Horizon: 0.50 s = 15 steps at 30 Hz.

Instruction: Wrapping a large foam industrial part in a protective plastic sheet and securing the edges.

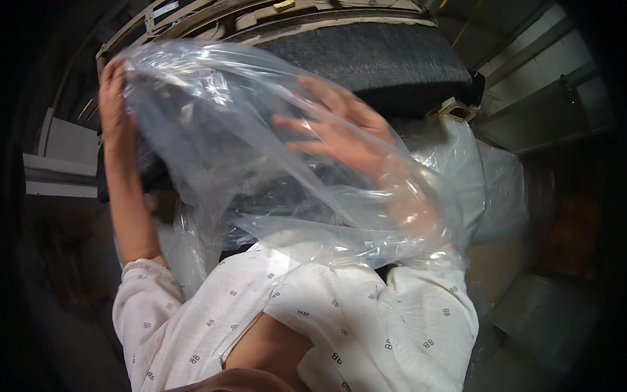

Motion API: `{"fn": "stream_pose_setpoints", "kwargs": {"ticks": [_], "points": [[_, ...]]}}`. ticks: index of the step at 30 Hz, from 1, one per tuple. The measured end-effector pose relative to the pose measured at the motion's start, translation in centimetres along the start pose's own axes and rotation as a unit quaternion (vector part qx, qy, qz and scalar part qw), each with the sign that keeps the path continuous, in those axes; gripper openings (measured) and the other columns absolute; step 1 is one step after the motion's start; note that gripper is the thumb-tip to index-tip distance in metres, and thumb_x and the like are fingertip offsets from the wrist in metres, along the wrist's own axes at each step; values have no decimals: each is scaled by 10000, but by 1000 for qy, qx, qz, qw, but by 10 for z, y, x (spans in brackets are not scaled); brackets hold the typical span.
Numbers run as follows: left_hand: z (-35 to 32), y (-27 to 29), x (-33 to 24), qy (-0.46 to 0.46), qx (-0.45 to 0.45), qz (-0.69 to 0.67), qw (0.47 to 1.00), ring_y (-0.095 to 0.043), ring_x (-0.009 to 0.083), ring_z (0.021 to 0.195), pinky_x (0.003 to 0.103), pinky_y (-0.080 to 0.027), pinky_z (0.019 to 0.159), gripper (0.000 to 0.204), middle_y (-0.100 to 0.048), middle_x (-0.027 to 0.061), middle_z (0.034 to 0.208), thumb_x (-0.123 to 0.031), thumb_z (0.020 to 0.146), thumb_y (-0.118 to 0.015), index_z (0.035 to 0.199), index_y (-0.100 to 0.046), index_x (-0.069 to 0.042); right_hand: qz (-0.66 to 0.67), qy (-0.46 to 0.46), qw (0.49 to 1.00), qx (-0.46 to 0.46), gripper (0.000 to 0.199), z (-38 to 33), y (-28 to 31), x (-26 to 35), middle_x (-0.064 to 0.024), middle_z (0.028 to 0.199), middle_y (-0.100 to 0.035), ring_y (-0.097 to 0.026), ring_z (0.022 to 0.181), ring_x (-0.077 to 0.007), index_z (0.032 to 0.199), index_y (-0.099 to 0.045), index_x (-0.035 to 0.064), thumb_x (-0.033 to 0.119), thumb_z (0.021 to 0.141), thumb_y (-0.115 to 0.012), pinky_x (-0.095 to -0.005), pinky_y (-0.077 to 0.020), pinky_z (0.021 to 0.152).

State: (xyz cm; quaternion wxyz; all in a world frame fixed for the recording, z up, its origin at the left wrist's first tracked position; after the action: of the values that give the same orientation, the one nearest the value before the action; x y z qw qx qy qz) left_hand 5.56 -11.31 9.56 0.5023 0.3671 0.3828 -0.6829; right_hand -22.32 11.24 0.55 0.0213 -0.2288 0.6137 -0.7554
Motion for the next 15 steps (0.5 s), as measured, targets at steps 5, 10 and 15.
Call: {"fn": "stream_pose_setpoints", "kwargs": {"ticks": [5,10,15], "points": [[31,320,52,27,-194,256,947,-575,128,783,254,-490,667,323,-603,43,970,-224,863,-625,1126,-538,-57,-76,28,997,-12,627,-70,24,86,-224,1424,-231,-321,1263,-426,1414,-169,47,452,950,-289,-578,-388,949],[-45,592,-59,8,-454,512,729,-618,233,804,351,-502,739,330,-661,141,917,-276,810,-606,963,-647,14,-99,123,987,0,615,-62,35,176,-250,1406,-254,-393,1213,-394,1392,-183,-18,428,970,-209,-483,-428,955],[-145,686,-70,245,-575,533,570,-630,251,844,355,-514,722,310,-655,159,946,-227,711,-680,892,-657,24,-146,134,978,-72,550,-11,51,209,-223,1420,-275,-376,1260,-333,1375,-162,-88,276,982,-288,-432,-352,1040]]}}
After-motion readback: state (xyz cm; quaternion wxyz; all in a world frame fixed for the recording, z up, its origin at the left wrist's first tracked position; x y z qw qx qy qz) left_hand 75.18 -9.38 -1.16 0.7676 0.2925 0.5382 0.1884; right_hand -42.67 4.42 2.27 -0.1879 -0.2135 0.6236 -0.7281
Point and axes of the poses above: each hand's wrist, its own z-axis towards the middle knuckle, its own y-axis out of the back of the hand, x = y × z, the point moved 9 cm from there along z, towards the middle knuckle
